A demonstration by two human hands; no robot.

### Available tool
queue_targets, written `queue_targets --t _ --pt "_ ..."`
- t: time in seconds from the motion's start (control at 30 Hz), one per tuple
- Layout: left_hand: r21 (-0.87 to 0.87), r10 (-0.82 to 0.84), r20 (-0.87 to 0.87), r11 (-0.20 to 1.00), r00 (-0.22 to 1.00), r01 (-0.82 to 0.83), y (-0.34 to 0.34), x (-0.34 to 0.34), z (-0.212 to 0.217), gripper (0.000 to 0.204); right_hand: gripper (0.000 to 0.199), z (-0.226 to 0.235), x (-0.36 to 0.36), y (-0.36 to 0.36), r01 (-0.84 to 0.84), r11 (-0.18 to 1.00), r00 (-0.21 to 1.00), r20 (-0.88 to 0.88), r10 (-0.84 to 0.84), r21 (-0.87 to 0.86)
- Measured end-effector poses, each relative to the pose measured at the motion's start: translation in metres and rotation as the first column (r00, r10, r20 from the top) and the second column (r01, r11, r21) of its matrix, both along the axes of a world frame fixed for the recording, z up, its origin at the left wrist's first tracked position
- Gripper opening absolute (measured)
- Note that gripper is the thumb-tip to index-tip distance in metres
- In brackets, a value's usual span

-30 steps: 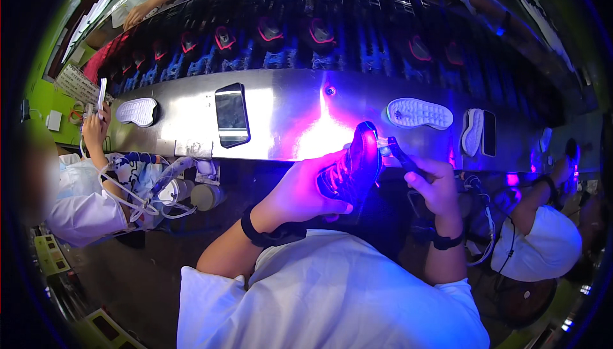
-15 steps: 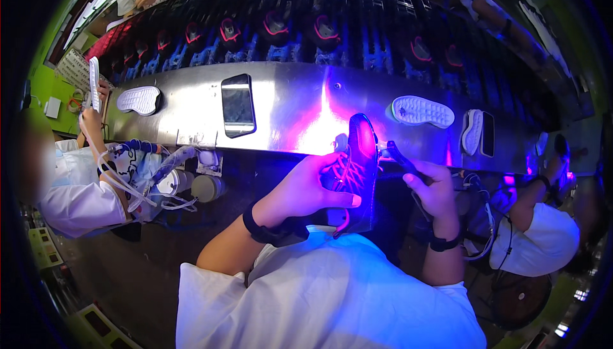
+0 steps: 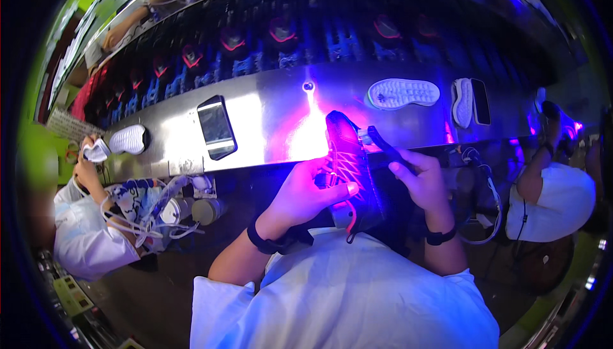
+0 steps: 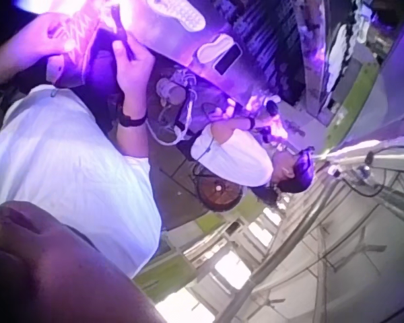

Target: The worker inspects, positions, and cleans/glues shoe uppers over an automated assembly track.

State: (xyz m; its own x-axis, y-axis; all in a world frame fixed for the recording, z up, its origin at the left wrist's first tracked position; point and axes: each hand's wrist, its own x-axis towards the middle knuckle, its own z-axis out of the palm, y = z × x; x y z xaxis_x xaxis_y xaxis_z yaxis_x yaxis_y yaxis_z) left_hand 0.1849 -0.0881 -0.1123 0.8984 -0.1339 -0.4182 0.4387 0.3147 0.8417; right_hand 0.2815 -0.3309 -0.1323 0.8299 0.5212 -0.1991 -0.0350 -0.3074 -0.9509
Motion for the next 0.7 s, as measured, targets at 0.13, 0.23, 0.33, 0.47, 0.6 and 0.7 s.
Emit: queue_targets --t 0.13,0.23,0.33,0.47,0.6,0.7 --pt "-0.038 0.114 0.005 0.993 0.994 -0.113 0.005 0.012 -0.003 0.040 0.031 -0.002 0.006 -0.027 -0.112 0.994 0.988 -0.105 0.113 0.019" --pt "-0.091 0.147 0.025 0.985 0.989 -0.145 0.011 0.024 -0.004 0.050 0.031 -0.003 0.003 -0.050 -0.224 0.973 0.951 -0.204 0.231 0.059" --pt "0.288 0.020 0.106 0.956 0.994 -0.050 0.011 0.033 0.001 0.050 0.030 -0.004 0.011 -0.045 -0.075 0.996 0.958 -0.274 0.083 0.039" --pt "0.265 0.121 0.066 0.955 0.990 -0.134 -0.003 0.035 0.012 0.048 0.031 -0.013 0.021 -0.043 -0.088 0.994 0.954 -0.280 0.102 0.065" --pt "0.313 0.161 0.116 0.931 0.980 -0.190 0.000 0.034 0.002 0.065 0.030 0.000 0.021 -0.063 -0.255 0.966 0.967 0.011 0.256 -0.040" --pt "0.265 0.171 0.175 0.940 0.970 -0.214 0.000 0.030 -0.001 0.080 0.030 0.012 0.022 -0.055 -0.155 0.988 0.981 -0.123 0.151 -0.026"
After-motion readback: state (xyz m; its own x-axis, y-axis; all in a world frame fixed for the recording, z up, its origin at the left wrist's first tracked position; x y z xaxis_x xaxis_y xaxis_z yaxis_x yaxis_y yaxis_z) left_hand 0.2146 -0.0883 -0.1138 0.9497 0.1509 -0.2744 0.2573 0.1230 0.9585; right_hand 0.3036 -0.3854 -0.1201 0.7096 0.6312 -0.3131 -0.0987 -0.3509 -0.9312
